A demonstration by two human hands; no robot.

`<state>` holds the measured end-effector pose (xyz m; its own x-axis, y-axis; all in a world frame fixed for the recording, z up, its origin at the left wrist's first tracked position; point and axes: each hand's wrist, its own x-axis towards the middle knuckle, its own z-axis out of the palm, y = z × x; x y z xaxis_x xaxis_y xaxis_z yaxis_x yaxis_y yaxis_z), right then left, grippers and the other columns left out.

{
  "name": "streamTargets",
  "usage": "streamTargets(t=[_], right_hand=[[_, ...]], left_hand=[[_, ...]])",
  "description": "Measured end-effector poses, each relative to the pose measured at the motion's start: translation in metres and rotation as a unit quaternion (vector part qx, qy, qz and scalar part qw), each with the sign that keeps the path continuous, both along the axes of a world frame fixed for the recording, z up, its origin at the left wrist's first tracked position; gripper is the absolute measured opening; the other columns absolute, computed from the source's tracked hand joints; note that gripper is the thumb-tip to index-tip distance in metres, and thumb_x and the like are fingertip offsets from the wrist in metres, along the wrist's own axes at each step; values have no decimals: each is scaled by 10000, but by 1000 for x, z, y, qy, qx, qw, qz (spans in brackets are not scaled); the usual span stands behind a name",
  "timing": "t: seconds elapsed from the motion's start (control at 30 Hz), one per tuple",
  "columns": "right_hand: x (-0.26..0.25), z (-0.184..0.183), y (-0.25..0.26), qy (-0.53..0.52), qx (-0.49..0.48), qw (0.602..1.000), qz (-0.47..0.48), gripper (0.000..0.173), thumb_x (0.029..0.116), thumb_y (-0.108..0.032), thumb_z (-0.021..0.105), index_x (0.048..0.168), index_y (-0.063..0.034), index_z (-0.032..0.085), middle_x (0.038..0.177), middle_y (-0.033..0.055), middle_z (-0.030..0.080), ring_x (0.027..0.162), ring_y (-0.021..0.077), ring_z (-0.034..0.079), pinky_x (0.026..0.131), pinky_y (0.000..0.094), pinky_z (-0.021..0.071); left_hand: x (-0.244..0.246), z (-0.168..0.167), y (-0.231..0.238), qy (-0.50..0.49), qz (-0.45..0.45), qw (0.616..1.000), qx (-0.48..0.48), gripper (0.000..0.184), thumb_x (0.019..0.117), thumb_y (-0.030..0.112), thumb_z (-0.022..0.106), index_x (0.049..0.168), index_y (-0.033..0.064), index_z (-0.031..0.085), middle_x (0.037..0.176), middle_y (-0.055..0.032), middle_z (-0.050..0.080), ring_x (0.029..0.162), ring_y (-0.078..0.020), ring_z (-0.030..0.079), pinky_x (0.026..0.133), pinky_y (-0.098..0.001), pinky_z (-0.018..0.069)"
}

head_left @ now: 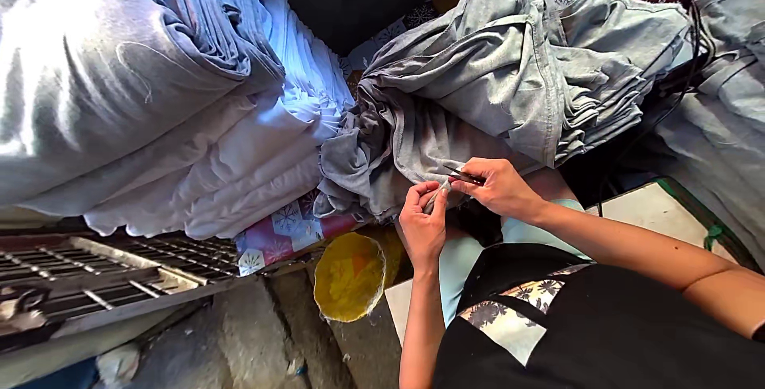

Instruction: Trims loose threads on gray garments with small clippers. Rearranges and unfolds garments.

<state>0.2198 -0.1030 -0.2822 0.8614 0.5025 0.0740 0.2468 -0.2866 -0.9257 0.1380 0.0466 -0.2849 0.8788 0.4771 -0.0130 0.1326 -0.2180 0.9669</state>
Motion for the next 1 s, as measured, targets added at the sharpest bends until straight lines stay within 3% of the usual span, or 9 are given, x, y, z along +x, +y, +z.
streamTargets(t=[0.17, 0.27, 0.4, 0.6, 0.8, 0.87, 1.0], right_hand=[[-1, -1, 2, 125, 4, 992, 8, 141, 994, -142, 675, 890, -46, 675, 683, 12, 575, 582, 71, 510, 568, 265, 432], [-2, 0, -3, 134, -6, 991, -9, 169, 990, -168, 693, 867, -52, 691, 656, 5, 569, 567, 63, 502, 557, 260, 421], [-4, -5, -2, 121, -36, 992, -19, 161, 964, -174, 730, 871, -45, 709, 669, 18, 593, 589, 87, 527, 575, 301, 440], [-3, -11, -4, 181, 36, 983, -15, 170, 997, -153, 670, 854, -61, 659, 641, -2, 536, 553, 59, 483, 539, 241, 403], [-8, -9, -3, 145, -11, 989, -16, 159, 960, -152, 731, 851, -41, 697, 646, 10, 573, 566, 68, 505, 556, 272, 422], [-8, -11, -1, 143, 6, 990, -5, 163, 968, -131, 697, 831, -47, 668, 625, 4, 538, 547, 69, 485, 535, 270, 406], [-10, -12, -1, 216, 94, 972, -6, 147, 988, -79, 643, 844, -52, 652, 654, -13, 550, 563, 34, 497, 545, 204, 423]], left_hand=[[-4, -8, -5, -21, 9, 999, 34, 223, 877, 19, 761, 1088, 14, 690, 896, -16, 760, 793, -17, 707, 756, -203, 588], [-5, -10, -4, -19, 19, 999, 22, 249, 871, -8, 750, 1108, 3, 674, 903, -33, 770, 807, -27, 719, 755, -205, 588], [-4, -11, -8, -8, 13, 1000, 11, 266, 869, -2, 747, 1119, 15, 659, 904, -26, 772, 808, -23, 717, 745, -207, 581], [-4, -13, -8, -27, 12, 1000, -8, 260, 841, -29, 738, 1058, 41, 613, 827, 6, 732, 756, -28, 691, 707, -211, 575], [-6, -14, -9, -8, 0, 1000, 7, 308, 861, -6, 741, 1131, 33, 597, 866, -7, 763, 781, -14, 706, 716, -201, 569], [-6, -14, -8, -19, -5, 1000, 21, 298, 858, 12, 748, 1120, 30, 606, 879, -2, 754, 819, -22, 705, 762, -220, 576], [-9, -16, -7, -57, 5, 998, 28, 266, 841, -13, 711, 1067, 42, 581, 876, 11, 710, 804, -27, 682, 735, -212, 577]])
